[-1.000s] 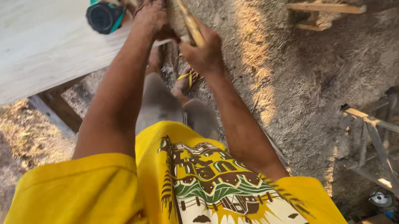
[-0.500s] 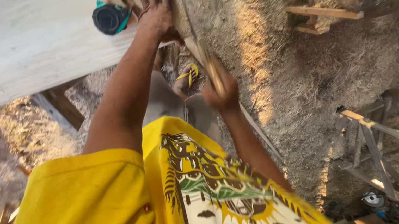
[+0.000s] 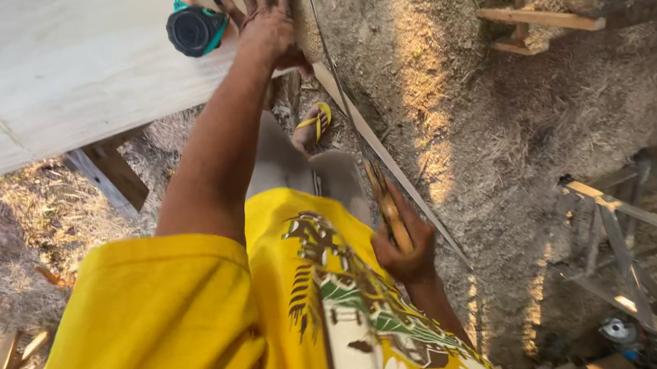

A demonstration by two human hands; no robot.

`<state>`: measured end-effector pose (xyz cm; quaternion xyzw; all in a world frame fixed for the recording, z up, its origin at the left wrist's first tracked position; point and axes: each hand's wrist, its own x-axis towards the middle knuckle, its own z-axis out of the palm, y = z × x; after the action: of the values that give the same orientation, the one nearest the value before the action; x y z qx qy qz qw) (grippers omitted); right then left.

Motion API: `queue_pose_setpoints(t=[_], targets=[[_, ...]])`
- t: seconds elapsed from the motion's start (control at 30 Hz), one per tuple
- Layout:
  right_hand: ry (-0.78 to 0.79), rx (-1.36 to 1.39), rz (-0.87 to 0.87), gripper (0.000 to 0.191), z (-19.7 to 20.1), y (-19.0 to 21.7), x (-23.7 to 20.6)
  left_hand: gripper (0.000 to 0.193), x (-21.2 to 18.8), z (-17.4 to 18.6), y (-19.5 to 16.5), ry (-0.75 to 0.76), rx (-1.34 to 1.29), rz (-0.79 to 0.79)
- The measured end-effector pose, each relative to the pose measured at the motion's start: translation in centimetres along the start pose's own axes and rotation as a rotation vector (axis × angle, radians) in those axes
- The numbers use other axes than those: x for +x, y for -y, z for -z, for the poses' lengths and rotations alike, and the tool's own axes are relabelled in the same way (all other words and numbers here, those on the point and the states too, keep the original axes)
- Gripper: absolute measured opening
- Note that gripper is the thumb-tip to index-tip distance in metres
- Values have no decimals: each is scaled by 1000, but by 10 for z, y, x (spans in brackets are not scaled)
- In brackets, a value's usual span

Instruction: The person saws a long wooden board resting on supports using a hand saw, steadying the board with the other hand. They then use a tape measure to measure the board, mark it with a pencil, and finally pick up a hammer and work near a metal bar and stacked lumber.

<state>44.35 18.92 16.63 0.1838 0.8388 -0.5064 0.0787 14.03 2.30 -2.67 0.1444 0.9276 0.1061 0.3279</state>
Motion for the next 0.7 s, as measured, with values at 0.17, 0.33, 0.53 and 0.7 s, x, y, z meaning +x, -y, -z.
queue_pose_setpoints(t=[0.17,0.33,0.53,0.7], targets=[[69,78,205,49,-83,-50,193,167,8,-11,3,125,27,39],[13,20,107,63,-79,-40,168,167,10,-20,7,94,-13,-6],[29,-135,-162,71,9,13,-10,169,9,-15,4,136,-9,48],[-47,-32,381,57,-57,-24,122,160,5,-21,9,54,-28,9]])
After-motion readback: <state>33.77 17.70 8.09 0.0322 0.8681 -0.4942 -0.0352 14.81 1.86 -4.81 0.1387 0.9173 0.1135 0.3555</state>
